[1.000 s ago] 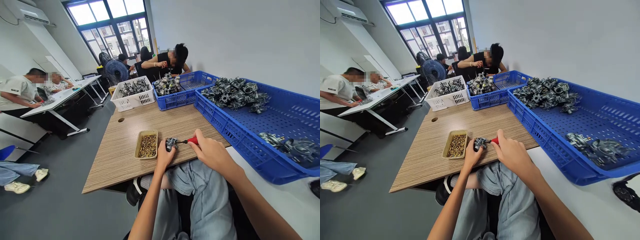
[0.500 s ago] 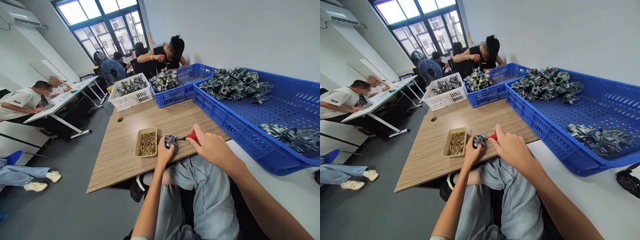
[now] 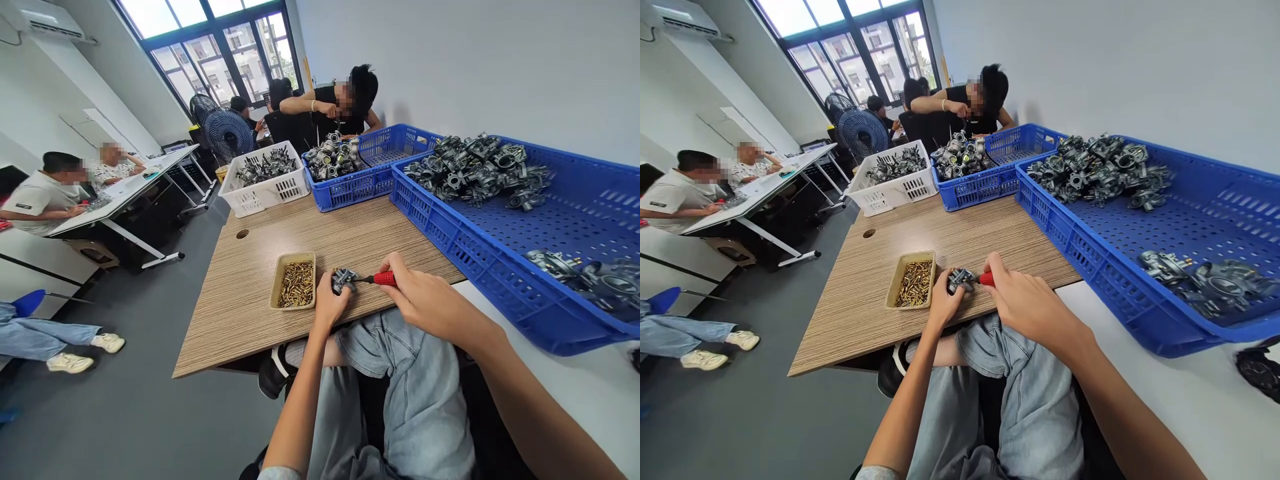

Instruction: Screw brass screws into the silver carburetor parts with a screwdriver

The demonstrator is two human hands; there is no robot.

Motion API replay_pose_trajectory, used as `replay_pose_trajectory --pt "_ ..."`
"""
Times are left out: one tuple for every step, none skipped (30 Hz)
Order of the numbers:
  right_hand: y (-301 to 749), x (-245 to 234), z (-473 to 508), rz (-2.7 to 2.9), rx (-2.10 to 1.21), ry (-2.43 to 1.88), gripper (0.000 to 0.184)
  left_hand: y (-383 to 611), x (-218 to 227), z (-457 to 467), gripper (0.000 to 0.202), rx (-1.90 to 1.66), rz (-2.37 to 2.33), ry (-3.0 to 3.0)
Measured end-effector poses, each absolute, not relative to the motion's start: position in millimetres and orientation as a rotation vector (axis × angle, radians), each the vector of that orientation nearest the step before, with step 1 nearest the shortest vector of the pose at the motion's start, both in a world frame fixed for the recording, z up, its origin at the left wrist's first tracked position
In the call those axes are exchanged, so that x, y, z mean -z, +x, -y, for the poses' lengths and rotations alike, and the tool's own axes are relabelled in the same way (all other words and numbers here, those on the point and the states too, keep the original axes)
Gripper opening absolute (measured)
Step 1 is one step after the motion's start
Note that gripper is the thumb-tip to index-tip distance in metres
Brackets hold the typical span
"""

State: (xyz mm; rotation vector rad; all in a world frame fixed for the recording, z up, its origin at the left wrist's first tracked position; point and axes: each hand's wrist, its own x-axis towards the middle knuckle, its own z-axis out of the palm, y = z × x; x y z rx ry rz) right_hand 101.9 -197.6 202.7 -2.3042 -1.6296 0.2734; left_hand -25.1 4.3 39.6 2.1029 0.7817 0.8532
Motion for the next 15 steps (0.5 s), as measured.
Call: replay_pose_trajectory --pt "101.9 -202.6 197.2 1.621 -0.267 -2.328 0.019 -25.5 -39.3 -4.5 0.038 -0.859 -0.768 2.1" --pt "102.1 -202.5 196.7 1.613 -0.257 -2.35 0.019 -25.9 -39.1 -4.6 0.037 -0.863 -0.754 2.097" --pt "102.5 -202.4 196.2 1.607 -0.245 -2.371 0.019 -26.2 -38.9 -4.7 0.036 -0.867 -0.744 2.092" --pt "103.1 -202.4 195.7 1.601 -0.23 -2.392 0.02 -26.5 -38.8 -4.8 0.034 -0.869 -0.736 2.085" --pt "103.7 -202.4 195.1 1.598 -0.213 -2.411 0.02 -26.8 -38.8 -4.8 0.032 -0.87 -0.733 2.077" --pt "104.1 -202.5 194.4 1.597 -0.195 -2.432 0.02 -26.9 -38.8 -4.9 0.031 -0.871 -0.734 2.067" --pt "104.2 -202.6 193.7 1.599 -0.177 -2.454 0.02 -27.1 -38.8 -5.0 0.031 -0.873 -0.735 2.057" --pt "103.8 -202.8 192.9 1.604 -0.161 -2.476 0.02 -27.1 -38.8 -5.1 0.031 -0.873 -0.737 2.048" --pt "102.8 -202.9 192.2 1.61 -0.144 -2.496 0.02 -27.1 -38.7 -5.3 0.033 -0.873 -0.741 2.04" --pt "101.2 -203.0 191.6 1.62 -0.126 -2.512 0.02 -27.0 -38.6 -5.5 0.034 -0.874 -0.749 2.036" --pt "99.0 -203.0 191.0 1.632 -0.103 -2.523 0.019 -26.9 -38.4 -5.7 0.035 -0.875 -0.756 2.034" --pt "96.4 -203.0 190.6 1.647 -0.081 -2.529 0.019 -26.8 -38.1 -5.9 0.035 -0.875 -0.762 2.036" --pt "93.5 -202.9 190.3 1.66 -0.06 -2.535 0.019 -26.7 -37.8 -6.0 0.035 -0.877 -0.769 2.038" --pt "90.5 -202.8 190.2 1.669 -0.044 -2.543 0.019 -26.6 -37.6 -6.0 0.034 -0.882 -0.776 2.039" --pt "87.7 -202.5 190.1 1.675 -0.034 -2.55 0.018 -26.6 -37.3 -5.9 0.033 -0.887 -0.779 2.04"
